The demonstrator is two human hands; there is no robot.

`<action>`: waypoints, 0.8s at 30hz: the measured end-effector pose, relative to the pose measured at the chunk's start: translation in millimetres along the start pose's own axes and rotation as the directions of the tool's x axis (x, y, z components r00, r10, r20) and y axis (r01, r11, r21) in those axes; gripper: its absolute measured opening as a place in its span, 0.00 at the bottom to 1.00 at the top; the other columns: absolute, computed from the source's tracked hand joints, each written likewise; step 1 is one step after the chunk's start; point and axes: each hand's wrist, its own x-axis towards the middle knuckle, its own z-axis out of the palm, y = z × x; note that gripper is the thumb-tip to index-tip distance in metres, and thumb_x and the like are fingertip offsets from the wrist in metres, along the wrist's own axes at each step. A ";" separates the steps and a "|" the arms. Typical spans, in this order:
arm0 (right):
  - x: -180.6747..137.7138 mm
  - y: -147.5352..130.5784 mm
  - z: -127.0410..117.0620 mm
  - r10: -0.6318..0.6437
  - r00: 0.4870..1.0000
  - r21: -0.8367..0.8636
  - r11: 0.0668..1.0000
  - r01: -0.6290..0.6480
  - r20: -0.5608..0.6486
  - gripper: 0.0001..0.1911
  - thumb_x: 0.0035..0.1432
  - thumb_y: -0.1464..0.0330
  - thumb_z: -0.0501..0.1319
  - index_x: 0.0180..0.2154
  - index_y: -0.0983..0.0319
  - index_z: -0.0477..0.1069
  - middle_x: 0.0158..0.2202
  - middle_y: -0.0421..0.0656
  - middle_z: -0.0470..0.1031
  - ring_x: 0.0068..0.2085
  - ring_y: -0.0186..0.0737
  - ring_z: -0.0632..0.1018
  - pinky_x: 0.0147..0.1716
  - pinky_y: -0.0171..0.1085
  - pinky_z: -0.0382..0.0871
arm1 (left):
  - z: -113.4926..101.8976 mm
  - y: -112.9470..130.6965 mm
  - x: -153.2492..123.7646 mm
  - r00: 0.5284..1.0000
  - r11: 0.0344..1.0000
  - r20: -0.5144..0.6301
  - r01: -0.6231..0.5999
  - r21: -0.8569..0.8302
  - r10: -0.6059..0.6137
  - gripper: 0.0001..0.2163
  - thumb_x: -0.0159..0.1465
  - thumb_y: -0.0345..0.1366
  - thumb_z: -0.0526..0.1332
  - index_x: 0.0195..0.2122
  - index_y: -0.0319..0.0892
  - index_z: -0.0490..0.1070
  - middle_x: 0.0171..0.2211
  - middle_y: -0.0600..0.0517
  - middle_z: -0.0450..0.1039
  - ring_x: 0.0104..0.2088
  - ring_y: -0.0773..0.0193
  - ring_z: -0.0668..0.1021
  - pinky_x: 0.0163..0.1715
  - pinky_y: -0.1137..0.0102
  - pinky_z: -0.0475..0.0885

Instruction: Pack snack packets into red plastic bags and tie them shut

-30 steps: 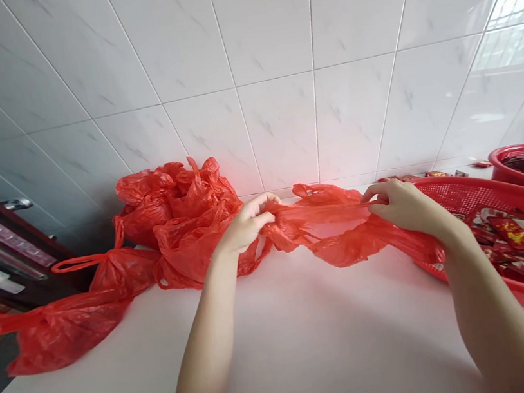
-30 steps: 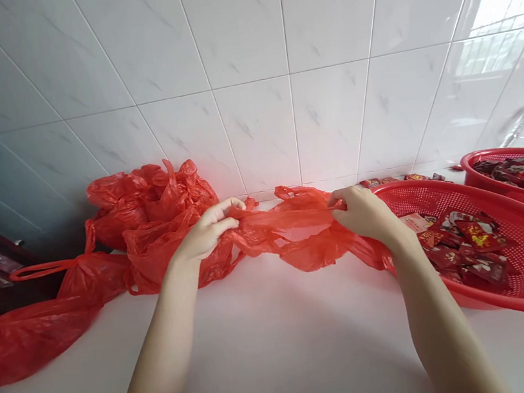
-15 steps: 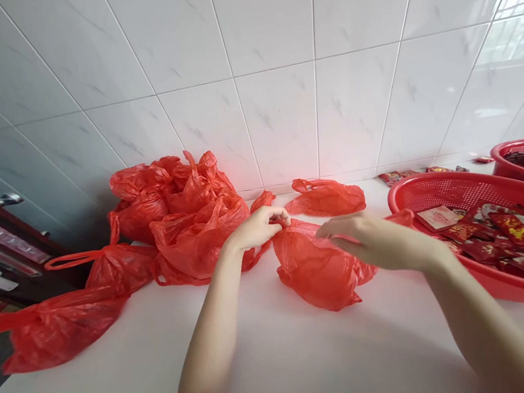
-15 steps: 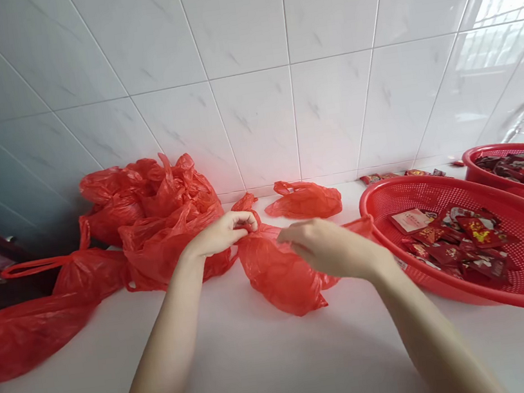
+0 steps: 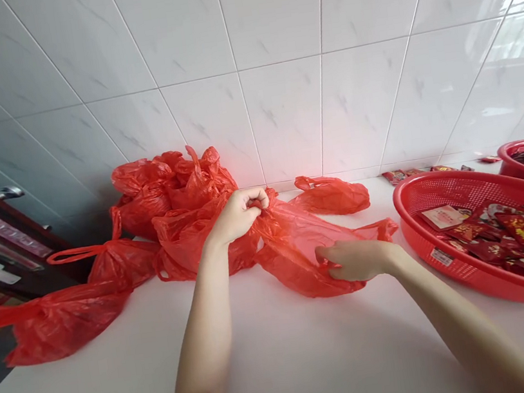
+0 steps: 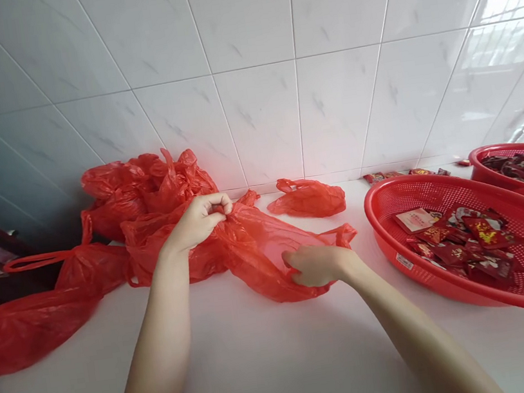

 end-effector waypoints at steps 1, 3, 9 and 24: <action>1.1 1.3 1.0 0.046 0.998 -0.053 0.998 -0.044 0.043 0.17 0.58 0.70 0.56 0.51 0.58 0.67 0.34 0.45 0.74 0.31 0.46 0.77 0.24 0.36 0.62 | -2.7 -0.3 -1.1 1.000 0.999 -0.019 0.017 0.030 -0.017 0.06 0.47 0.26 0.50 0.23 0.43 0.62 0.24 0.57 0.63 0.27 0.67 0.67 0.30 0.71 0.63; 2.6 3.5 2.0 0.135 0.989 -0.102 0.987 -0.128 0.067 0.29 0.55 0.71 0.60 0.59 0.58 0.65 0.42 0.49 0.76 0.40 0.52 0.79 0.27 0.37 0.64 | -8.1 -0.7 -3.6 0.995 0.986 -0.037 0.094 0.137 -0.090 0.08 0.48 0.24 0.50 0.24 0.43 0.63 0.24 0.56 0.64 0.26 0.66 0.67 0.30 0.70 0.63; -0.7 -2.4 1.8 0.197 0.980 -0.166 0.967 -0.193 0.008 0.38 0.55 0.73 0.60 0.67 0.60 0.57 0.44 0.52 0.77 0.45 0.56 0.79 0.30 0.38 0.64 | -2.0 18.0 -12.9 0.998 0.923 0.058 -0.038 0.383 0.017 0.18 0.54 0.25 0.55 0.43 0.45 0.74 0.49 0.51 0.75 0.49 0.57 0.77 0.50 0.63 0.71; 8.5 -0.3 8.4 0.053 0.998 -0.208 0.976 -0.057 -0.022 0.11 0.64 0.68 0.57 0.46 0.60 0.75 0.41 0.48 0.78 0.50 0.53 0.76 0.41 0.40 0.65 | 92.3 20.2 -4.2 0.755 0.665 0.457 -0.038 0.746 -0.470 0.12 0.58 0.23 0.56 0.20 0.42 0.72 0.26 0.46 0.79 0.42 0.50 0.80 0.62 0.44 0.59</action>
